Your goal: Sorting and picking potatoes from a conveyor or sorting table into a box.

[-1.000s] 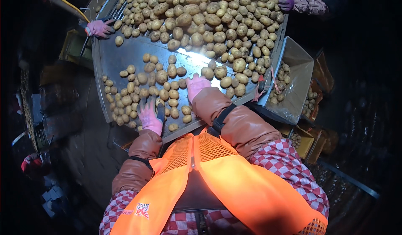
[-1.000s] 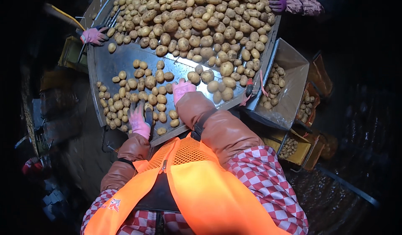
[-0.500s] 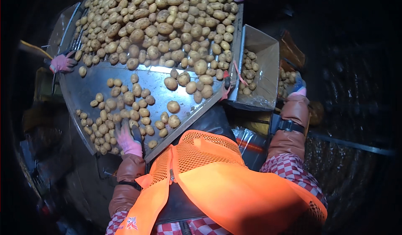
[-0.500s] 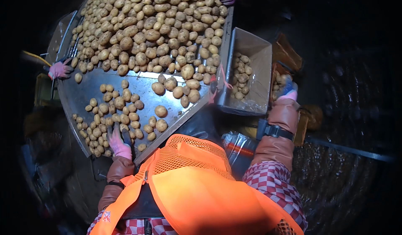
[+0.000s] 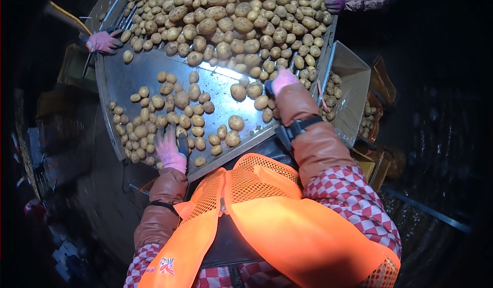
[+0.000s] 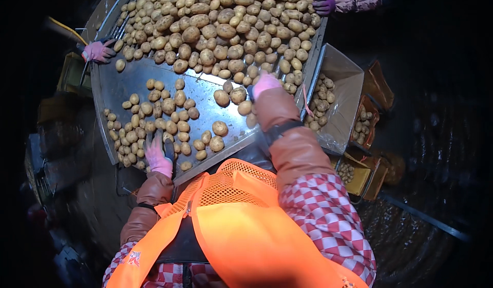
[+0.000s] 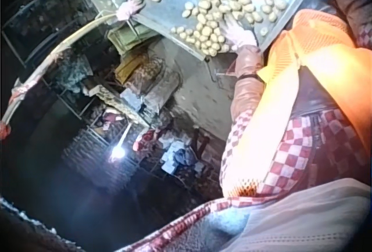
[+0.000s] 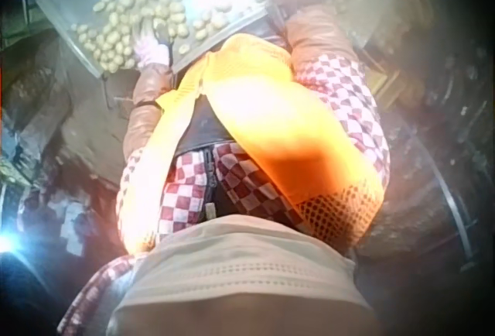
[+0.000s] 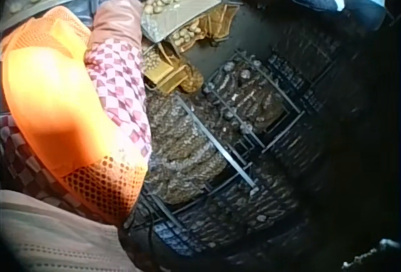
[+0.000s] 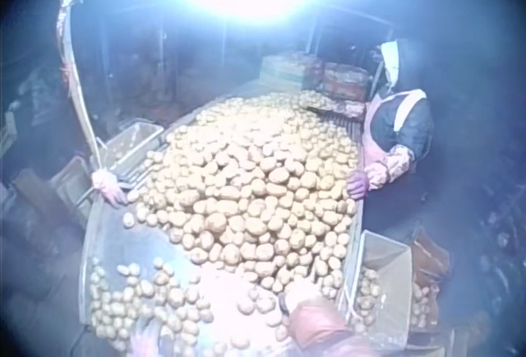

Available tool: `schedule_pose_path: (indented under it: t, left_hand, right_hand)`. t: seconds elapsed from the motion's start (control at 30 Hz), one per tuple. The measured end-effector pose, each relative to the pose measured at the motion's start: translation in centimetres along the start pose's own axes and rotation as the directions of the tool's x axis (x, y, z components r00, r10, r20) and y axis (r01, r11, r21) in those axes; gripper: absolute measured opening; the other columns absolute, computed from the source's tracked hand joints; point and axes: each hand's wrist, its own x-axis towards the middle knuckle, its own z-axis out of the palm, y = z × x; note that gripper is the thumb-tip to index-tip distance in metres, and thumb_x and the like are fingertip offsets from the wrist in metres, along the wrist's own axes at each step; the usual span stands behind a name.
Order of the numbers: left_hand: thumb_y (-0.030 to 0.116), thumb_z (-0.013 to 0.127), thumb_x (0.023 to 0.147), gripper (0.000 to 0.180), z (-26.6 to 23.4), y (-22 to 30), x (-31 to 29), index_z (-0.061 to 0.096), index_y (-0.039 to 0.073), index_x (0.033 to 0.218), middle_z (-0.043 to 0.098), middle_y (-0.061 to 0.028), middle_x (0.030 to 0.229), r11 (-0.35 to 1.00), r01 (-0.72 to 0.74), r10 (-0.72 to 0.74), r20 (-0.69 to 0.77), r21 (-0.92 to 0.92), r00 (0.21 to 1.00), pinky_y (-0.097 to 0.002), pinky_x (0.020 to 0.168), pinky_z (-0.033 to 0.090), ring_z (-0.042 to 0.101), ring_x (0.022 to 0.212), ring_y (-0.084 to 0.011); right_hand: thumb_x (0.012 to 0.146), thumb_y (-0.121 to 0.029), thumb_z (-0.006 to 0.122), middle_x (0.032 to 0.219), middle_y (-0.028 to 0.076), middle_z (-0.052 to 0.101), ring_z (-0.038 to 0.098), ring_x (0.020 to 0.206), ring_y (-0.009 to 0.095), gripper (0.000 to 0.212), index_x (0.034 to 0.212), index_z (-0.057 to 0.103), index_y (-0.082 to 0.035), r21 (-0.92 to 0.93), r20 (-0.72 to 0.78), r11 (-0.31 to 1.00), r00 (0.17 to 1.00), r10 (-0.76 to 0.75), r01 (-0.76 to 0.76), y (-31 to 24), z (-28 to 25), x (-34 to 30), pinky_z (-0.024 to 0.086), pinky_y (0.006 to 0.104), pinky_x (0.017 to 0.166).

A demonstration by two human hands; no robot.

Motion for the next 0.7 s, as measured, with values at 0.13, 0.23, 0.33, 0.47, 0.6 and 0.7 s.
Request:
schedule_pose_path:
  t: [0.13,0.23,0.33,0.47,0.6,0.7]
  left_hand:
    - [0.03,0.059,0.093,0.049,-0.5,0.4,0.3,0.057,0.013,0.138,0.061,-0.0128,0.13,1.0,0.02,-0.02,0.012,0.004,1.0,-0.0513,0.114,0.029,0.043,0.136,-0.0345]
    - [0.031,0.059,0.094,0.046,-1.1,0.7,0.5,0.059,0.012,0.135,0.061,-0.0138,0.13,0.999,0.009,-0.01,-0.022,-0.049,1.0,-0.0518,0.113,0.03,0.043,0.137,-0.0353]
    - [0.029,0.06,0.094,0.047,0.4,-0.4,0.3,0.058,0.009,0.137,0.061,-0.0154,0.131,1.0,0.016,-0.016,0.013,-0.01,1.0,-0.0509,0.113,0.031,0.043,0.136,-0.0371]
    - [0.026,0.062,0.092,0.05,-1.9,0.5,0.4,0.057,0.005,0.137,0.06,-0.0194,0.133,0.99,-0.037,0.038,0.003,-0.137,0.999,-0.0514,0.113,0.032,0.042,0.136,-0.0407]
    - [0.026,0.064,0.09,0.049,-1.6,-0.4,0.4,0.059,0.008,0.136,0.058,-0.0173,0.135,0.994,-0.036,0.038,0.019,-0.107,0.999,-0.0537,0.112,0.032,0.043,0.136,-0.0398]
    - [0.03,0.066,0.089,0.049,-2.3,0.2,3.4,0.061,0.012,0.134,0.056,-0.0169,0.139,0.992,-0.085,0.075,-0.094,-0.099,0.993,-0.0548,0.111,0.033,0.046,0.133,-0.0398]
  right_hand:
    - [0.08,-0.012,0.067,0.148,0.021,0.045,0.05,0.13,0.041,0.075,0.15,0.04,-0.007,0.949,0.14,-0.207,0.908,-0.394,-0.236,5.5,-0.9,-2.5,0.047,0.0556,0.1]
    - [0.082,-0.016,0.067,0.154,0.022,0.035,0.039,0.139,0.044,0.081,0.154,0.031,-0.007,0.832,-0.014,-0.501,0.896,-0.444,-0.236,5.9,-2.7,-6.6,0.039,0.0601,0.107]
    - [0.089,-0.025,0.064,0.145,0.02,0.046,0.051,0.129,0.039,0.068,0.15,0.039,-0.007,0.622,-0.076,-0.738,0.918,-0.389,-0.261,8.0,-2.5,-7.3,0.052,0.0549,0.094]
    - [0.094,-0.043,0.063,0.12,0.015,0.063,0.063,0.097,0.029,0.059,0.138,0.052,-0.005,0.787,0.036,-0.607,0.991,-0.129,-0.107,15.5,-3.0,-7.8,0.058,0.0427,0.069]
    - [0.095,-0.047,0.059,0.124,0.015,0.062,0.061,0.109,0.03,0.056,0.132,0.055,-0.005,0.616,0.062,-0.75,0.935,0.35,0.24,28.1,-7.0,-8.4,0.058,0.0448,0.082]
    - [0.096,-0.047,0.059,0.13,0.017,0.059,0.054,0.121,0.033,0.057,0.136,0.054,-0.008,0.536,0.086,-0.716,0.814,0.574,0.448,36.2,-9.6,-9.6,0.049,0.0508,0.101]
